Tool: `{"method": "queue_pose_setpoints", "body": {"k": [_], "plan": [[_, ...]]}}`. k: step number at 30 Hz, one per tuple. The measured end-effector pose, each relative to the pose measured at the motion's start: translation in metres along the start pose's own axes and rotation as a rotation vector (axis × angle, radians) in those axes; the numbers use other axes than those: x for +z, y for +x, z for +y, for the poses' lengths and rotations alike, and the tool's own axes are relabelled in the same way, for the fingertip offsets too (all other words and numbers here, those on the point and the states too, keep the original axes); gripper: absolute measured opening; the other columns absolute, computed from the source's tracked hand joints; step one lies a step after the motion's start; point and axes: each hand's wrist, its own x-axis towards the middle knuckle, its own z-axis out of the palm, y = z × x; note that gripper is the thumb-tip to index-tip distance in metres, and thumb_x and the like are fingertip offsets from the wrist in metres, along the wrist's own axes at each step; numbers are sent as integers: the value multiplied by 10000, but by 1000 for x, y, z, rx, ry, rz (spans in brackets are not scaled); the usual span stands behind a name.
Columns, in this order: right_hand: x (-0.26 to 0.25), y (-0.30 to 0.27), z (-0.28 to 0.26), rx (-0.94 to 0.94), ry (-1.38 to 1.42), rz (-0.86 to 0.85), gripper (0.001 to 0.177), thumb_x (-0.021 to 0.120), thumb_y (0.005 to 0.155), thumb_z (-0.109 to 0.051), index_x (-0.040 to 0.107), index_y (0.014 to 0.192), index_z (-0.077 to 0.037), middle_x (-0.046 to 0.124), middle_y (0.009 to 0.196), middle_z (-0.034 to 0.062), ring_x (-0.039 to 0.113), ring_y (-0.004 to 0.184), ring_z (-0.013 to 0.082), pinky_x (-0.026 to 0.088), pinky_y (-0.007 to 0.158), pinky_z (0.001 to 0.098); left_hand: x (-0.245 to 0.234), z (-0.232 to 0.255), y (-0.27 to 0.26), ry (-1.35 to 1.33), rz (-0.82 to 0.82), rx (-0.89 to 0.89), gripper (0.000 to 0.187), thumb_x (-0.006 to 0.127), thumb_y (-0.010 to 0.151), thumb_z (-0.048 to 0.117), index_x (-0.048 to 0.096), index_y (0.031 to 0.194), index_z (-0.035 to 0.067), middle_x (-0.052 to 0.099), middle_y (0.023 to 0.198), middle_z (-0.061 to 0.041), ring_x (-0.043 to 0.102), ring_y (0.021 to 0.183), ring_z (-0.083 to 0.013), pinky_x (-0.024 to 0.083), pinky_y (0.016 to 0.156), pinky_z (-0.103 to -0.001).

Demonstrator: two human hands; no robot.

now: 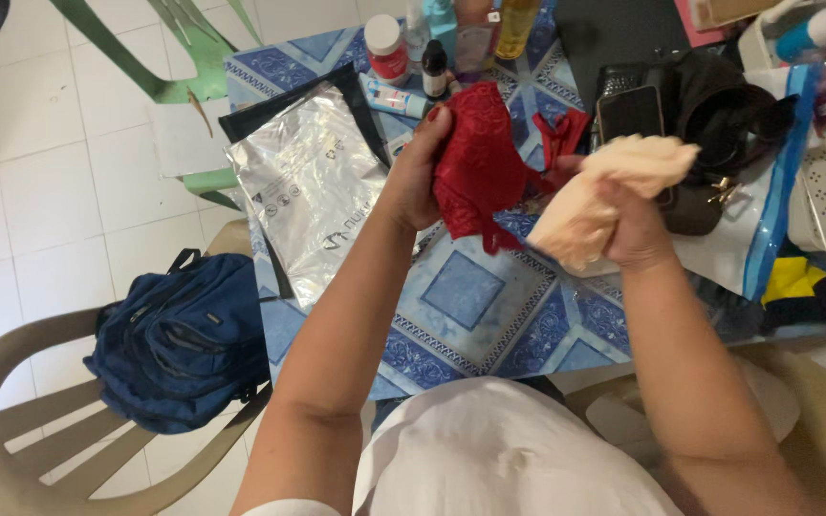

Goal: The person opens a blue backpack on the table and takes out folded clothing, a plastic pouch, and other items. They fold a navy garment and a patterned garment, place the clothing and a red bra into a clear plastic mailer bag, and handle a phone, keys, and a hat on the table.

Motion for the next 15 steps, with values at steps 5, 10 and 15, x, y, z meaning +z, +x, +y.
{"method": "queue_pose_setpoints", "body": {"k": [5,10,15], "plan": [[65,19,28,-211,-790,-148,1123,873,712,-269,220,1580,18,447,1522,179,507,1341,318,412,1106,425,-21,-9,-16,-307,-87,25,484,571,1059,345,529,1425,32,656,1360,-171,650,1246,-315,494,1132,-480],[98,40,37,-634,-1209,-15,998,865,799,-234,311,1605,-34,565,1442,209,544,1353,351,427,1174,409,-39,-18,-40,-416,-130,21,463,567,1058,270,528,1452,30,634,1409,-179,625,1290,-324,461,1162,-480],[109,40,14,-723,-1284,87,564,870,917,-194,629,1396,-20,578,1471,184,569,1377,362,458,1184,416,-82,-1,-66,-64,56,116,386,549,970,84,504,1349,23,657,1284,-153,658,1173,-325,522,1061,-485]]}}
